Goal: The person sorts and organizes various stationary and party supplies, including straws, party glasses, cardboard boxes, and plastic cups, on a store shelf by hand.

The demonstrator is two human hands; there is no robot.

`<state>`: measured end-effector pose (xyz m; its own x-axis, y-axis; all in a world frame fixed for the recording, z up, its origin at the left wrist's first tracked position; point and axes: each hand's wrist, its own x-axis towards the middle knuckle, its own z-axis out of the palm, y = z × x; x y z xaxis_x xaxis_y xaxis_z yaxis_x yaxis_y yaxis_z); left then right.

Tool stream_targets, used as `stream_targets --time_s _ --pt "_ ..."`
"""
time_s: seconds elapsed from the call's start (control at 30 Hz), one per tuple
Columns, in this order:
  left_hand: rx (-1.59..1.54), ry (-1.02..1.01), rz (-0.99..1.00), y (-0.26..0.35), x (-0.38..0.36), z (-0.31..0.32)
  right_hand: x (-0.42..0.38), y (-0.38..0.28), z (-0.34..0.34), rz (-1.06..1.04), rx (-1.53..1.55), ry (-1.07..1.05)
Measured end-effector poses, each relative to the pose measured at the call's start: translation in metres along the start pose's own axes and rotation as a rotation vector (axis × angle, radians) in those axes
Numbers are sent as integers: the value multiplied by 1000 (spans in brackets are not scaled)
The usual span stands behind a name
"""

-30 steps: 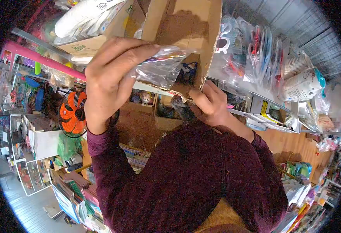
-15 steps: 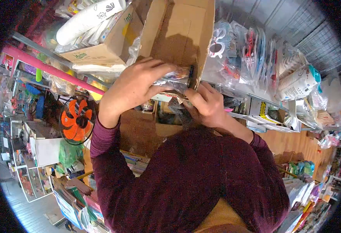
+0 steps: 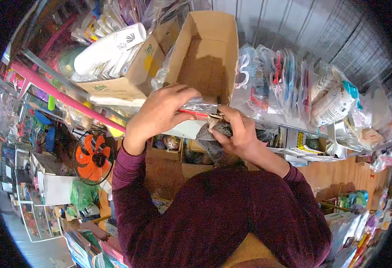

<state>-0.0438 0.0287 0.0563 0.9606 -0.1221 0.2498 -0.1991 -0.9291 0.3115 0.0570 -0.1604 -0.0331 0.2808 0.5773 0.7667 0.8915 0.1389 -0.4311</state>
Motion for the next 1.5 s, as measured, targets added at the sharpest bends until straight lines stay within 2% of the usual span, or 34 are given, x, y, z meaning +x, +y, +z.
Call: stream_targets --time_s 0.13,0.3,0.4,0.47,0.6,0.67,0.7,0.77,0.8,0.87,0.93,1.0,1.03,1.1,1.17,1.23,1.37,1.43,1.5 --pt "-59 7 25 -10 4 1 -1 -5 -12 91 109 62" --pt "-205 -36 67 -29 14 2 -12 1 -42 258 169 24" --pt "-179 -110 63 -28 20 -6 -17 2 -56 403 239 135" --pt "-233 -149 45 -28 22 -9 -24 3 -66 424 221 193" --pt "-216 -122 99 -14 22 -19 -36 10 -88 518 235 323" --pt "-152 -10 133 -5 22 -25 -43 16 -97 528 239 409" --pt "-151 -15 138 2 22 -29 -48 18 -100 530 239 415" --pt "49 168 179 24 19 -37 -57 25 -108 585 256 490" --pt "49 164 182 38 16 -38 -62 27 -112 612 246 484" --pt "-87 320 295 73 14 -31 -73 37 -115 655 317 529" --pt "-353 371 358 85 20 8 -76 40 -118 689 427 578" --pt "-263 303 153 102 31 47 -77 44 -121 662 428 560" --pt "-261 304 151 99 36 71 -77 45 -124 643 424 537" --pt "-55 283 -81 89 49 112 -74 42 -128 630 379 513" --pt "-5 319 -161 79 60 136 -71 39 -131 641 443 471" --pt "56 356 -232 65 74 145 -73 45 -132 534 370 407" --pt "114 302 -284 48 90 161 -78 44 -136 657 596 338" --pt "41 223 -501 48 101 160 -80 47 -140 604 548 279" --pt "68 269 -511 37 104 169 -82 46 -143 621 616 268"
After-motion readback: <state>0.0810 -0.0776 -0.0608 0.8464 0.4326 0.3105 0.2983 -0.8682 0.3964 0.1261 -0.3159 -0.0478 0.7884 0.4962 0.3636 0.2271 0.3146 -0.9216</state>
